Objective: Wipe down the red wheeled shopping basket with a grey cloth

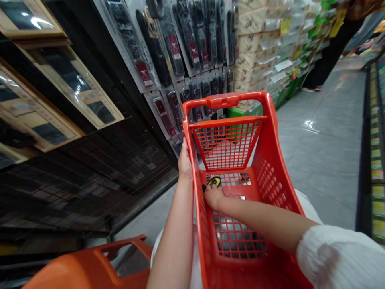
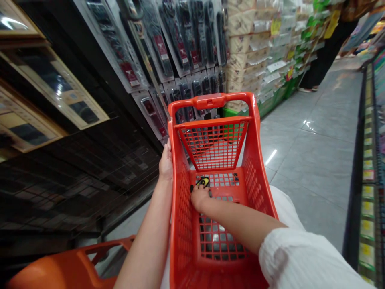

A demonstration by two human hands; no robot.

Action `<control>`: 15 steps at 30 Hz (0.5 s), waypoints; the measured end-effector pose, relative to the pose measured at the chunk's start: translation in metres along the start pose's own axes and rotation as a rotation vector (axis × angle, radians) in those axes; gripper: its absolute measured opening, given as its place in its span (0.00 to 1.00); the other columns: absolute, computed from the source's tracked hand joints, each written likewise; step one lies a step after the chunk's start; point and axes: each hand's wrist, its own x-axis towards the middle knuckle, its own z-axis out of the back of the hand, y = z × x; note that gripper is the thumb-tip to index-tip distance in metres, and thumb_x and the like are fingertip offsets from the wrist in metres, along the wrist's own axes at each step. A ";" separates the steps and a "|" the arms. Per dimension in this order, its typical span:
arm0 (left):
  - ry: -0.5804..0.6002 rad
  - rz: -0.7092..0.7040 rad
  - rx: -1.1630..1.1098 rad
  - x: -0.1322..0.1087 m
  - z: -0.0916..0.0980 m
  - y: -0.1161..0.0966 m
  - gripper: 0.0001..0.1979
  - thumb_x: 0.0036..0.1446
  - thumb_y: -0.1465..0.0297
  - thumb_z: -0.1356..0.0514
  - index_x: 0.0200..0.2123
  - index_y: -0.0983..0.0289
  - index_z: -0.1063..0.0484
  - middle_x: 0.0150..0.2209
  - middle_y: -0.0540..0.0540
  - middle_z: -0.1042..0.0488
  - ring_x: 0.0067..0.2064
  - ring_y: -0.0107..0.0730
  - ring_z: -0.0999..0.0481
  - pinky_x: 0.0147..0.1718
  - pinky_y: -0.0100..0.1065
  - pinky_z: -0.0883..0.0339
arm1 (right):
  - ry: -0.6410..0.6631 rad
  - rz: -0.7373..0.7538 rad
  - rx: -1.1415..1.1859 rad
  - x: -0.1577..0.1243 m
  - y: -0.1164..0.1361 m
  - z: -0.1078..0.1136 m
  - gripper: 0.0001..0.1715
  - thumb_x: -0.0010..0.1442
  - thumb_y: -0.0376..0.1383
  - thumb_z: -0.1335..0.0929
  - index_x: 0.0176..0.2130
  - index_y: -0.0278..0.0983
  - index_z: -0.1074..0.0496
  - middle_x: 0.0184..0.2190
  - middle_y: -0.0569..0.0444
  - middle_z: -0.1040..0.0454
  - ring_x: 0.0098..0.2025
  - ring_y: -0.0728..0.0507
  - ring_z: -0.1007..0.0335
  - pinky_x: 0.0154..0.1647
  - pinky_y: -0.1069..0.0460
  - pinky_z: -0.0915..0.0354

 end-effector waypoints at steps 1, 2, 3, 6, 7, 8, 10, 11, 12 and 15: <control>0.007 -0.008 0.000 0.000 0.000 0.000 0.17 0.66 0.65 0.49 0.50 0.61 0.25 0.53 0.48 0.25 0.64 0.30 0.39 0.64 0.32 0.47 | -0.045 0.040 -0.016 0.001 -0.007 0.002 0.23 0.62 0.26 0.43 0.50 0.34 0.28 0.53 0.37 0.33 0.54 0.31 0.38 0.47 0.33 0.36; 0.010 -0.015 0.001 0.001 0.001 0.001 0.17 0.66 0.65 0.50 0.50 0.61 0.25 0.54 0.48 0.26 0.64 0.30 0.39 0.64 0.32 0.47 | -0.087 0.081 -0.013 0.004 -0.014 0.005 0.24 0.62 0.26 0.44 0.51 0.35 0.28 0.53 0.39 0.33 0.55 0.32 0.38 0.48 0.34 0.36; 0.009 -0.016 0.003 0.001 0.001 0.001 0.17 0.66 0.65 0.50 0.50 0.60 0.26 0.54 0.48 0.26 0.64 0.30 0.40 0.64 0.32 0.48 | -0.111 0.111 0.001 0.009 -0.022 0.009 0.24 0.63 0.27 0.45 0.52 0.36 0.29 0.54 0.40 0.33 0.55 0.33 0.39 0.48 0.35 0.36; 0.004 0.012 0.030 0.004 0.004 0.002 0.17 0.65 0.63 0.49 0.52 0.59 0.27 0.56 0.48 0.27 0.64 0.32 0.39 0.64 0.35 0.46 | -0.134 0.114 0.042 0.026 -0.037 0.017 0.25 0.65 0.29 0.45 0.55 0.39 0.32 0.58 0.43 0.37 0.58 0.35 0.42 0.50 0.37 0.36; 0.006 0.023 0.041 0.004 0.004 0.002 0.17 0.65 0.63 0.48 0.52 0.59 0.27 0.56 0.48 0.28 0.64 0.33 0.38 0.64 0.35 0.46 | -0.143 0.099 0.050 0.032 -0.039 0.018 0.25 0.65 0.30 0.45 0.56 0.40 0.33 0.60 0.44 0.38 0.59 0.35 0.43 0.50 0.38 0.36; 0.009 0.031 0.047 0.005 0.004 0.002 0.17 0.65 0.62 0.48 0.52 0.58 0.27 0.56 0.49 0.27 0.63 0.33 0.38 0.64 0.35 0.45 | -0.150 0.080 0.053 0.036 -0.040 0.019 0.25 0.65 0.30 0.46 0.58 0.41 0.35 0.61 0.44 0.39 0.59 0.36 0.43 0.51 0.39 0.37; 0.015 0.038 0.043 0.006 0.001 0.002 0.17 0.65 0.63 0.49 0.52 0.59 0.27 0.55 0.49 0.27 0.63 0.33 0.37 0.63 0.35 0.45 | -0.164 0.035 0.058 0.040 -0.042 0.020 0.26 0.65 0.30 0.46 0.59 0.42 0.37 0.61 0.45 0.40 0.60 0.36 0.44 0.52 0.39 0.38; 0.016 0.041 0.035 0.006 0.000 0.001 0.17 0.65 0.63 0.49 0.52 0.59 0.26 0.55 0.49 0.26 0.63 0.33 0.37 0.63 0.35 0.44 | -0.169 0.009 0.061 0.039 -0.044 0.020 0.27 0.65 0.30 0.46 0.59 0.42 0.37 0.61 0.45 0.39 0.59 0.36 0.43 0.53 0.39 0.39; 0.016 0.045 0.026 0.007 -0.001 0.001 0.17 0.65 0.63 0.49 0.51 0.60 0.26 0.54 0.49 0.26 0.63 0.33 0.36 0.63 0.35 0.44 | -0.172 -0.021 0.064 0.037 -0.048 0.019 0.27 0.65 0.29 0.46 0.59 0.42 0.37 0.60 0.45 0.38 0.59 0.36 0.42 0.53 0.39 0.39; 0.004 0.044 0.003 0.007 -0.004 0.002 0.17 0.66 0.65 0.49 0.50 0.60 0.26 0.54 0.49 0.26 0.62 0.33 0.36 0.62 0.34 0.43 | -0.177 -0.122 0.070 0.021 -0.072 0.018 0.26 0.62 0.29 0.43 0.57 0.41 0.34 0.59 0.44 0.36 0.56 0.36 0.40 0.52 0.41 0.39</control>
